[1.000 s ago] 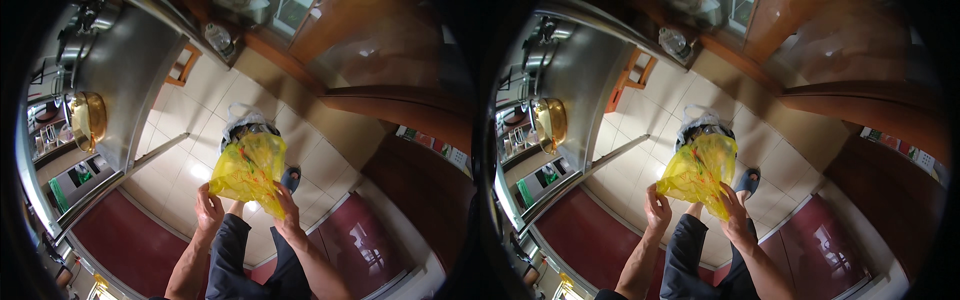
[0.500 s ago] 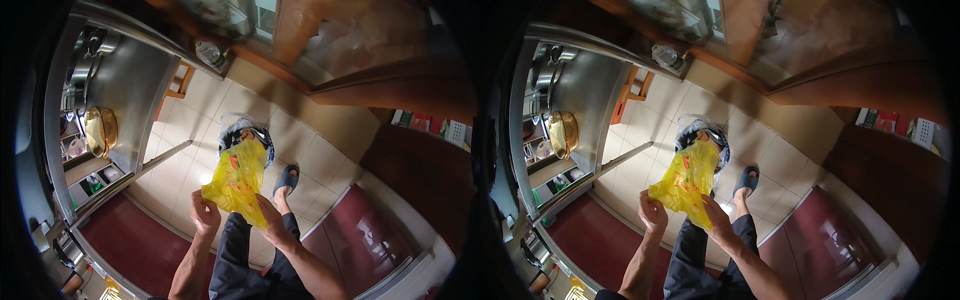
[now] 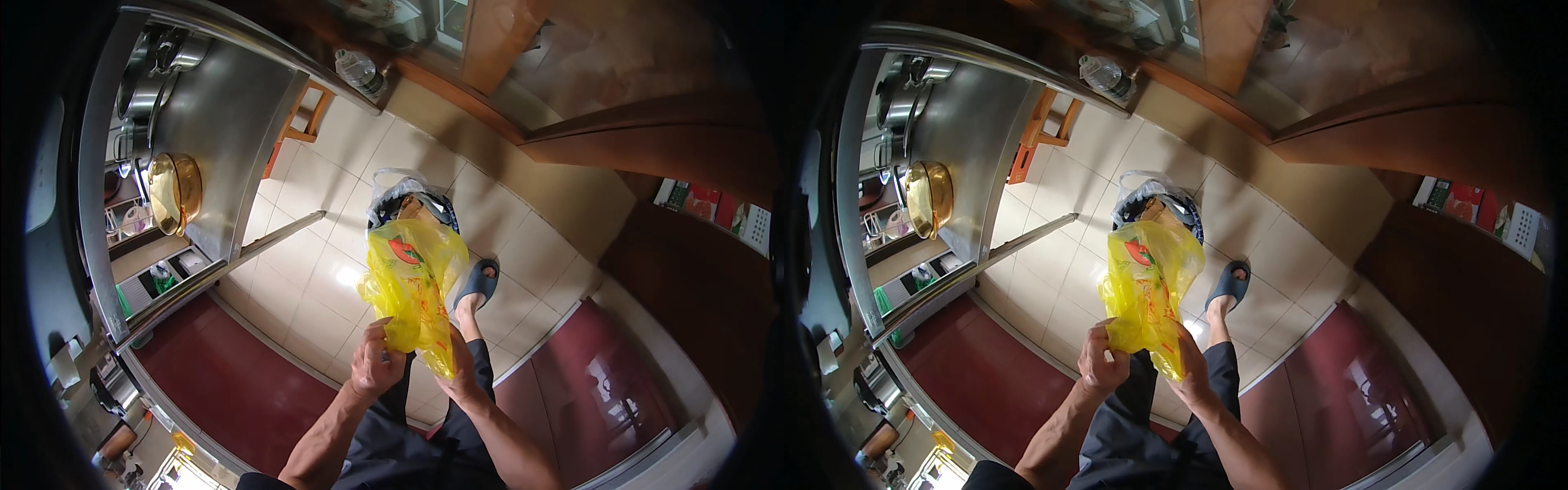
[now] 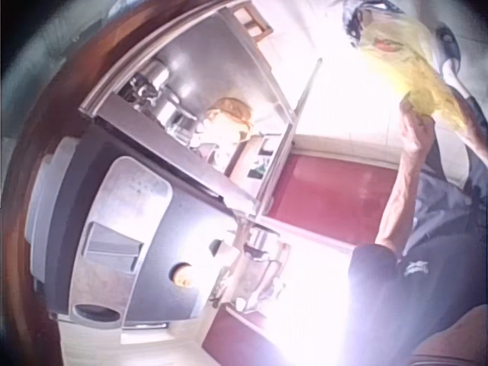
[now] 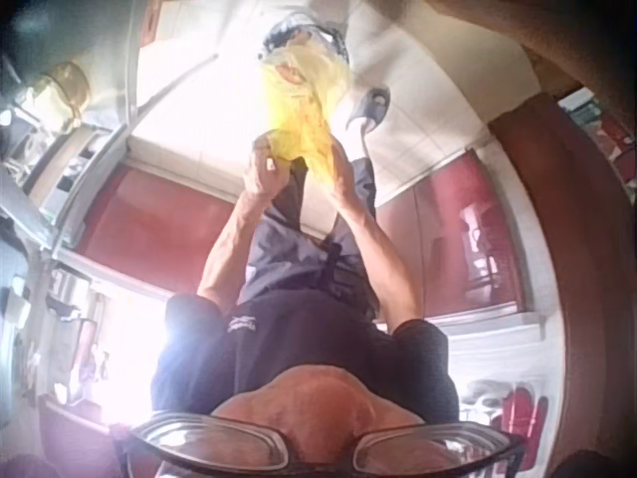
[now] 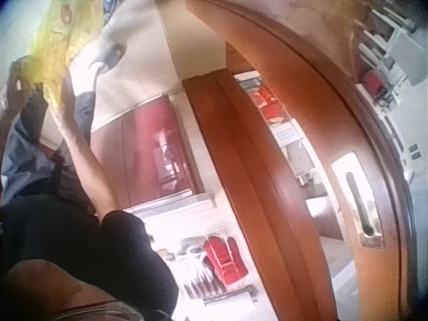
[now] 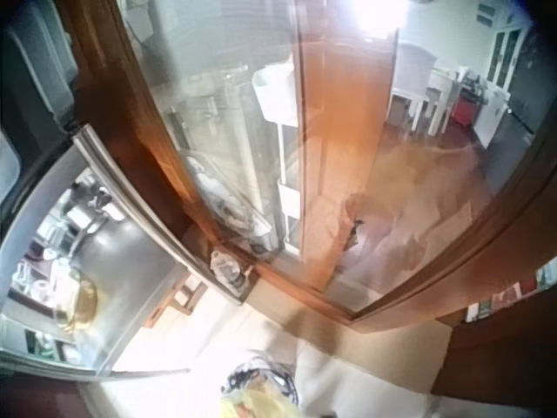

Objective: The person folds a light green blanket on a bed and places it at the foot of the bed. They then pick up a yellow plastic bag from a desk, walk to the kitchen, and dispose of its contents in a trash bin before returning to the bedroom.

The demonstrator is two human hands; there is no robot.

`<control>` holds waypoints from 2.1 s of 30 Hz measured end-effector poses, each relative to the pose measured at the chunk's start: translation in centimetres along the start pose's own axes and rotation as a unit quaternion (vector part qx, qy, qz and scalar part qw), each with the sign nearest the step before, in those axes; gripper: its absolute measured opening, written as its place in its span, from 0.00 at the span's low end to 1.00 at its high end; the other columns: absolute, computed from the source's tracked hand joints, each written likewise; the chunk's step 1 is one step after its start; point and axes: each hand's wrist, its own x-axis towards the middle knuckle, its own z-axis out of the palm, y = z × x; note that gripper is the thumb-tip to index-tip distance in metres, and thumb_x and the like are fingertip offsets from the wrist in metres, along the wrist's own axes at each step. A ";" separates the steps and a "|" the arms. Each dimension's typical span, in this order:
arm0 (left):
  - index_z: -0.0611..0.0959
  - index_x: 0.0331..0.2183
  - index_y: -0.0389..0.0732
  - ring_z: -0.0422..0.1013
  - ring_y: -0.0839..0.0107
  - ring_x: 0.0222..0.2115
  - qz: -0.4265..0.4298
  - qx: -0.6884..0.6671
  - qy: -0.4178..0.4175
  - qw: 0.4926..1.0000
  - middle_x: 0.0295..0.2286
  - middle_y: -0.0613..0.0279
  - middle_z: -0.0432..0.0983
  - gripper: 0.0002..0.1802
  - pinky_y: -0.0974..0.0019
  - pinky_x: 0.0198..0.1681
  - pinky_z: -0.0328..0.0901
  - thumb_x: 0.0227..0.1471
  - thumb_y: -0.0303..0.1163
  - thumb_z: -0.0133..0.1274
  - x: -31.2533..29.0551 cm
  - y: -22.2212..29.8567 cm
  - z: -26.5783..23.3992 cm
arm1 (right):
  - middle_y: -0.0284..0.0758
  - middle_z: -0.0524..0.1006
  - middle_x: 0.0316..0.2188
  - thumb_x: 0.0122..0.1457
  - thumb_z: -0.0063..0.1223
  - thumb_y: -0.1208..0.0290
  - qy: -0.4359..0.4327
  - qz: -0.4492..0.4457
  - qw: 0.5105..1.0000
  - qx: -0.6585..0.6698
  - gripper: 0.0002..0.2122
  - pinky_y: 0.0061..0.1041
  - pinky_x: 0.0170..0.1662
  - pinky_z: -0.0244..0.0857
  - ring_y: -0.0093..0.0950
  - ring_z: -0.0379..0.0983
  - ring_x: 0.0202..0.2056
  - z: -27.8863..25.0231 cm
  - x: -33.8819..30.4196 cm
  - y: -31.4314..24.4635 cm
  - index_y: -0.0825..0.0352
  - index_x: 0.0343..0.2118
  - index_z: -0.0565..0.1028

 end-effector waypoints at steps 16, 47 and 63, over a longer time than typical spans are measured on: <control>0.72 0.49 0.35 0.65 0.76 0.28 -0.507 -0.383 -0.005 0.772 0.30 0.64 0.70 0.26 0.72 0.31 0.60 0.52 0.39 0.56 -6.6 -3.5 -6.3 | 0.47 0.65 0.55 0.51 0.50 0.78 -0.220 -0.216 0.919 -0.246 0.22 0.31 0.56 0.64 0.43 0.66 0.54 -2.3 -1.5 -7.9 0.74 0.51 0.68; 0.76 0.41 0.37 0.76 0.61 0.20 -0.127 -0.263 -0.387 0.875 0.22 0.51 0.77 0.16 0.59 0.28 0.69 0.52 0.35 0.49 2.8 27.7 1.9 | 0.47 0.69 0.50 0.54 0.42 0.77 -0.006 0.033 0.839 -0.543 0.20 0.38 0.58 0.56 0.50 0.61 0.55 -19.2 -25.8 -17.9 0.68 0.52 0.69; 0.76 0.30 0.38 0.74 0.64 0.17 -0.173 -0.335 -0.449 0.811 0.22 0.55 0.74 0.07 0.62 0.18 0.68 0.52 0.24 0.42 18.8 45.6 10.5 | 0.40 0.61 0.58 0.58 0.53 0.67 0.378 0.105 0.883 0.256 0.32 0.33 0.49 0.63 0.30 0.63 0.53 -28.7 -17.8 -24.3 0.59 0.64 0.53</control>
